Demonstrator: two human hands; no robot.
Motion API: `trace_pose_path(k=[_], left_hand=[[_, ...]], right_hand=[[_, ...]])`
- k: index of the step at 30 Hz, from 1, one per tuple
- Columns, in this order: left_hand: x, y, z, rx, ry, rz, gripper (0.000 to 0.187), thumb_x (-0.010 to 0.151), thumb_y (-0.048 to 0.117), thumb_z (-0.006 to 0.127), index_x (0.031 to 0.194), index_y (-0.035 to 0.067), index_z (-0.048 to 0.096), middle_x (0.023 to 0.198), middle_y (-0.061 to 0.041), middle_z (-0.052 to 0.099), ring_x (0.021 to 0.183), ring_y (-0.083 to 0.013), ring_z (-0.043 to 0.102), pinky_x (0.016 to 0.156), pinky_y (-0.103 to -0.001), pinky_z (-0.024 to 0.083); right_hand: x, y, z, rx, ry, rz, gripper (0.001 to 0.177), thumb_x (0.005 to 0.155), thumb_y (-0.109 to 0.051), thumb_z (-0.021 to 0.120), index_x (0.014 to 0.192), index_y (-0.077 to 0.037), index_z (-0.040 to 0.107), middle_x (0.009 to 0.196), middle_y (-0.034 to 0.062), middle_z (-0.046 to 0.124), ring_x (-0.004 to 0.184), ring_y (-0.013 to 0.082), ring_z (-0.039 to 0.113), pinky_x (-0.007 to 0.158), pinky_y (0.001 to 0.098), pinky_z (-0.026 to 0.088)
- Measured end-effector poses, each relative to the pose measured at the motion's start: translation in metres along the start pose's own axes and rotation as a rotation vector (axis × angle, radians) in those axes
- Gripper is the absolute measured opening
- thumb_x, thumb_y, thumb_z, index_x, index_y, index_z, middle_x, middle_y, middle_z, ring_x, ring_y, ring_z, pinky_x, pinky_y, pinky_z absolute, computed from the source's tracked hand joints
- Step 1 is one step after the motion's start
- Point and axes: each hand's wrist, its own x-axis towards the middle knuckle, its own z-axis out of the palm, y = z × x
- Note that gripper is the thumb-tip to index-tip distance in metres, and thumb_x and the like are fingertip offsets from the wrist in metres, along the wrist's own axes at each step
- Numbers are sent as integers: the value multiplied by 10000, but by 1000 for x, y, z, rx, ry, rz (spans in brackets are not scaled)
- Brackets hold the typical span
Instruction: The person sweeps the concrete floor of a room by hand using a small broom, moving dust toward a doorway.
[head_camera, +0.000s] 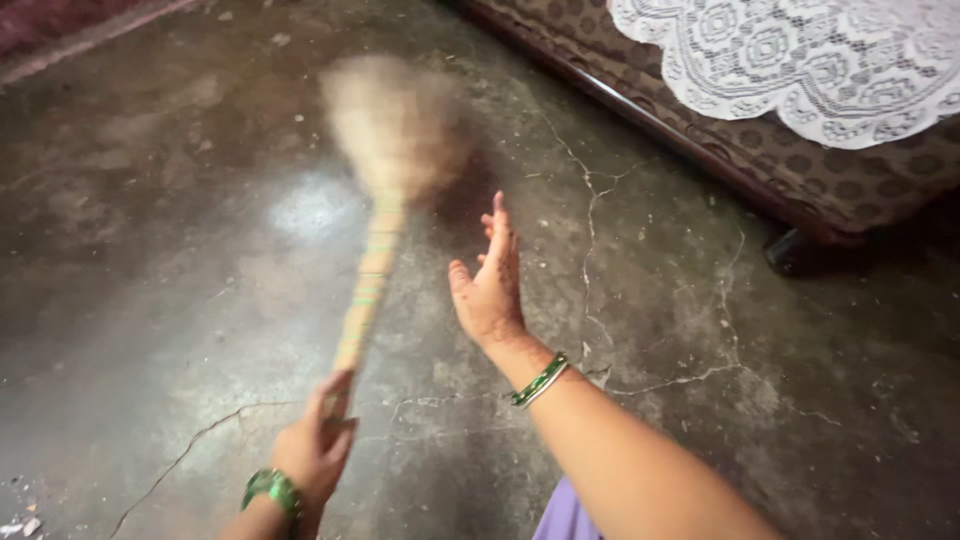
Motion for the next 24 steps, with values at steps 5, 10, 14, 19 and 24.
trace_pose_path(k=[5,10,14,19,24], left_hand=[[31,63,13,-65,-686,31,633,921,222,657,1475,447,448,841,-56,765,536,-169,598,527,-376,544],[108,83,52,109,-735,497,562,961,288,702,1473,355,481,1086,-136,753,912,-307,709,816,-434,563],[190,104,82,100,-655,627,547,926,282,676,1438,334,491,1194,-116,736,1043,-319,711,899,-432,558],[253,142,80,208,-625,341,544,957,325,660,1466,387,478,1096,-106,752,763,-266,709,669,-415,576],[300,135,71,42,-538,154,524,941,295,656,1436,411,535,918,-93,733,558,-175,567,535,-398,521]], right_hand=[[8,13,-11,-99,-23,-10,1030,822,21,721,1647,-148,128,1513,183,404,1390,304,458,1045,436,497],[19,40,-34,-239,5,-93,985,804,-12,750,1616,-118,202,1441,181,473,1346,318,484,1072,436,450],[17,54,-56,-409,-74,32,923,807,-62,745,1591,-112,260,1369,169,531,1305,337,499,1099,422,398],[10,53,-50,-520,-108,31,797,828,-93,737,1535,-123,370,1411,180,499,1317,371,484,1107,433,405],[6,38,-22,-493,-181,22,767,862,-113,702,1544,-118,352,1451,184,464,1345,372,476,1124,422,413]])
